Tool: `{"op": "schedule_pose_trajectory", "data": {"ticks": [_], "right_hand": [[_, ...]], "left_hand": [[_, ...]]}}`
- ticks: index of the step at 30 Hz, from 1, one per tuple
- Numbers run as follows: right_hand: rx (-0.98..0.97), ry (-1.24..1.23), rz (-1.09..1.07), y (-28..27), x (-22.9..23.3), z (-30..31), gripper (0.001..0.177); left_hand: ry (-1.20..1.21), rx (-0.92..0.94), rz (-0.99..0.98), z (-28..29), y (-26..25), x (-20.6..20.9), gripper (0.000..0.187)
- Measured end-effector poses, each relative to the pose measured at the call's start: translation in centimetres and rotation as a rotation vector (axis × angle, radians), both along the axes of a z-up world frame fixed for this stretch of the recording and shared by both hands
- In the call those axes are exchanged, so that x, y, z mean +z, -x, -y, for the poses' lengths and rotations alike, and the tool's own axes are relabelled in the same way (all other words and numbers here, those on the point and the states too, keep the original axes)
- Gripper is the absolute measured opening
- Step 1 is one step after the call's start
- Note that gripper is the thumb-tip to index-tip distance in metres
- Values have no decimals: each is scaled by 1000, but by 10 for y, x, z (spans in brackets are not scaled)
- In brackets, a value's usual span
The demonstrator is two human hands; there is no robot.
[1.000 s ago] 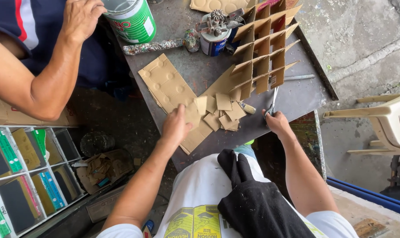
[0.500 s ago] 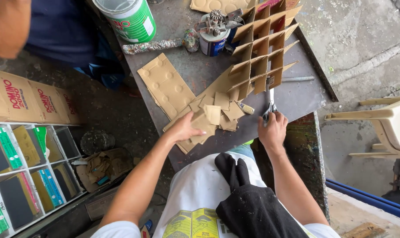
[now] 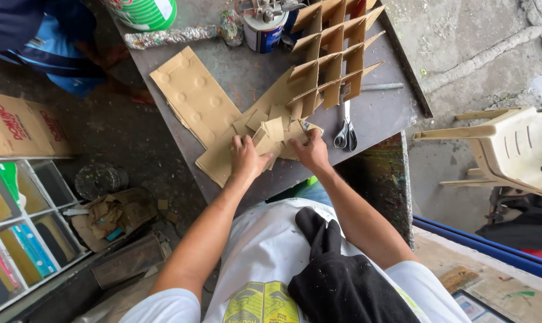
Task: Cutting cardboard strips with scissors and assembling them into a grid-like divider structure.
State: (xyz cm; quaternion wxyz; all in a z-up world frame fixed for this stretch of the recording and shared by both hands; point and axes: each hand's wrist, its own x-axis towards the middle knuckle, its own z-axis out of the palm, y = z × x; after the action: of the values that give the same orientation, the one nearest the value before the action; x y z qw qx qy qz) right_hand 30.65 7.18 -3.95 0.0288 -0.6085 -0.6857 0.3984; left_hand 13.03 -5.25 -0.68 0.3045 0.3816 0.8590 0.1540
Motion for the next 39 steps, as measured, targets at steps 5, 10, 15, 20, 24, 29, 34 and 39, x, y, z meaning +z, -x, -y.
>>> {"op": "schedule_pose_trajectory", "data": {"ticks": [5, 10, 15, 20, 24, 29, 34, 39], "right_hand": [[31, 156, -12, -2, 40, 2, 70], [-98, 253, -320, -3, 32, -4, 71], [-65, 312, -395, -5, 17, -4, 64], [53, 367, -362, -15, 29, -36, 58], [66, 405, -447, -39, 48, -45, 48], [0, 510, -621, -54, 75, -55, 37], [138, 666, -757, -42, 99, -48, 34], [383, 623, -705, -20, 96, -48, 35]], "left_hand": [[11, 27, 108, -8, -4, -4, 82], [-16, 136, 363, -15, 1, -20, 82], [51, 145, 409, -10, -3, 5, 87], [51, 277, 506, -6, -14, 43, 82], [-34, 547, 721, 11, -28, 47, 92], [-292, 780, 780, 19, -32, 31, 89], [-514, 898, 838, -1, -69, 28, 70], [-704, 955, 809, -13, -89, 78, 69]]}}
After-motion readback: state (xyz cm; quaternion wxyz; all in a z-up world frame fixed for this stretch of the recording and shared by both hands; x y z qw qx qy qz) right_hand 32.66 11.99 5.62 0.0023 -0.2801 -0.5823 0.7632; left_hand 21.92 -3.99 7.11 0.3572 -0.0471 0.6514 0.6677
